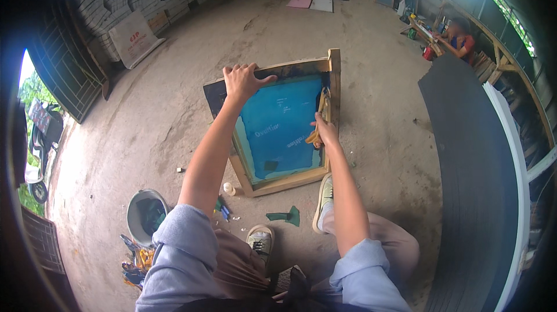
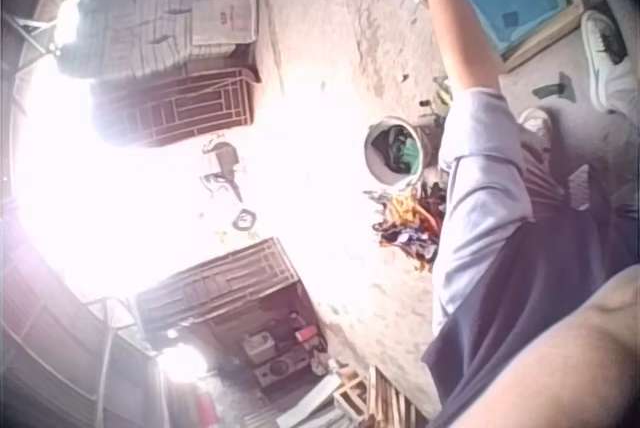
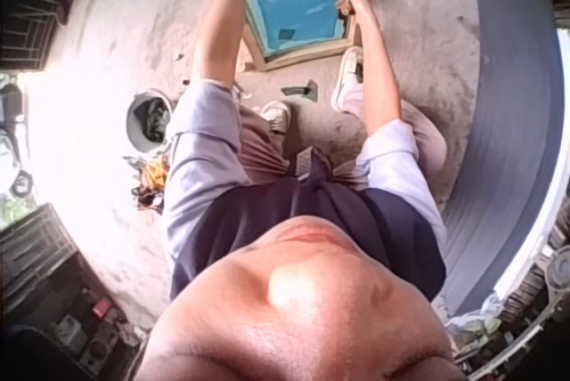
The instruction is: The person applies glue to the edges of a wooden frame using a brush, then smooths a blue sheet into the frame with a cloth. The person also cuts a piece of cloth with a utility knife and places it into a bucket.
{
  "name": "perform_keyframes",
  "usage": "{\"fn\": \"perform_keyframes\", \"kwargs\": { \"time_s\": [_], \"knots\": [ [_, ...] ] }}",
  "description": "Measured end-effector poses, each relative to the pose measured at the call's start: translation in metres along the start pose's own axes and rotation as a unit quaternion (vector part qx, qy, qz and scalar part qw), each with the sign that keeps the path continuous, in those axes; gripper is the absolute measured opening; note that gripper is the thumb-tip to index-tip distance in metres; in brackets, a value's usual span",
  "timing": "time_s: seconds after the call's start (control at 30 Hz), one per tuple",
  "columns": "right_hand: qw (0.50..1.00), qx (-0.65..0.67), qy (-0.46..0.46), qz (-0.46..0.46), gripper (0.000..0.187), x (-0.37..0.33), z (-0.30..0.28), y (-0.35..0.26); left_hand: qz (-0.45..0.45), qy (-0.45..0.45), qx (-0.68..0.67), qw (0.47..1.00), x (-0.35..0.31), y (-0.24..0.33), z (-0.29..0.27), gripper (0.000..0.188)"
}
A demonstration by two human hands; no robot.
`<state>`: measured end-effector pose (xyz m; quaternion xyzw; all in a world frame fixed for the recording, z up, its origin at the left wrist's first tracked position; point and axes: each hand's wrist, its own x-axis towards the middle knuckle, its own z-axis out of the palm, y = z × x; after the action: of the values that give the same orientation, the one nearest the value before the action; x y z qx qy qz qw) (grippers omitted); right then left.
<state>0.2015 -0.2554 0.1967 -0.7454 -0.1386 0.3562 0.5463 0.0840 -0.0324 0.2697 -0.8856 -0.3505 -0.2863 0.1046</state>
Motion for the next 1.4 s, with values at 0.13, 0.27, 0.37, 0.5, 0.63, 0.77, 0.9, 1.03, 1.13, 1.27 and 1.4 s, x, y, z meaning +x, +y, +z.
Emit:
{"fn": "perform_keyframes", "kwargs": {
  "time_s": [0.13, 0.27, 0.37, 0.5, 0.63, 0.77, 0.9, 1.03, 1.13, 1.27, 1.4],
  "knots": [
    [0.957, -0.159, 0.162, -0.179, 0.053, 0.007, 0.011, 0.002, -0.026, -0.027, 0.015, 0.999, 0.001, 0.003, 0.007, 0.079],
    [0.917, -0.256, 0.227, -0.207, 0.051, -0.008, 0.006, -0.006, -0.025, -0.068, 0.020, 0.997, 0.007, 0.003, 0.004, 0.079],
    [0.908, -0.282, 0.229, -0.210, 0.047, -0.029, 0.015, -0.015, -0.018, -0.063, 0.023, 0.998, 0.007, 0.000, 0.004, 0.078],
    [0.909, -0.255, 0.244, -0.222, 0.045, -0.048, 0.012, -0.016, -0.008, -0.055, 0.010, 0.998, 0.006, 0.003, 0.002, 0.078],
    [0.913, -0.236, 0.232, -0.239, 0.043, -0.062, 0.008, -0.017, -0.001, -0.050, 0.017, 0.999, 0.006, 0.000, 0.000, 0.078],
    [0.906, -0.255, 0.241, -0.236, 0.042, -0.069, -0.003, -0.016, -0.007, -0.094, 0.009, 0.996, 0.009, 0.012, -0.006, 0.079],
    [0.945, -0.221, 0.131, -0.200, 0.046, -0.141, 0.040, 0.009, -0.064, -0.041, 0.069, 0.995, 0.004, -0.017, 0.017, 0.080],
    [0.953, -0.229, 0.173, -0.100, 0.044, -0.147, -0.017, 0.043, -0.084, -0.155, 0.010, 0.984, 0.010, -0.037, 0.024, 0.080],
    [0.945, -0.200, 0.194, -0.170, 0.042, -0.130, -0.028, 0.038, -0.051, -0.112, 0.012, 0.992, 0.002, -0.047, 0.037, 0.072],
    [0.931, -0.278, 0.161, -0.172, 0.046, -0.135, -0.006, 0.026, -0.031, -0.058, -0.002, 0.998, -0.004, -0.048, 0.042, 0.054],
    [0.918, -0.355, 0.140, -0.107, 0.058, -0.135, 0.001, 0.017, -0.013, -0.011, -0.018, 1.000, -0.013, -0.041, 0.033, 0.040]
  ]
}}
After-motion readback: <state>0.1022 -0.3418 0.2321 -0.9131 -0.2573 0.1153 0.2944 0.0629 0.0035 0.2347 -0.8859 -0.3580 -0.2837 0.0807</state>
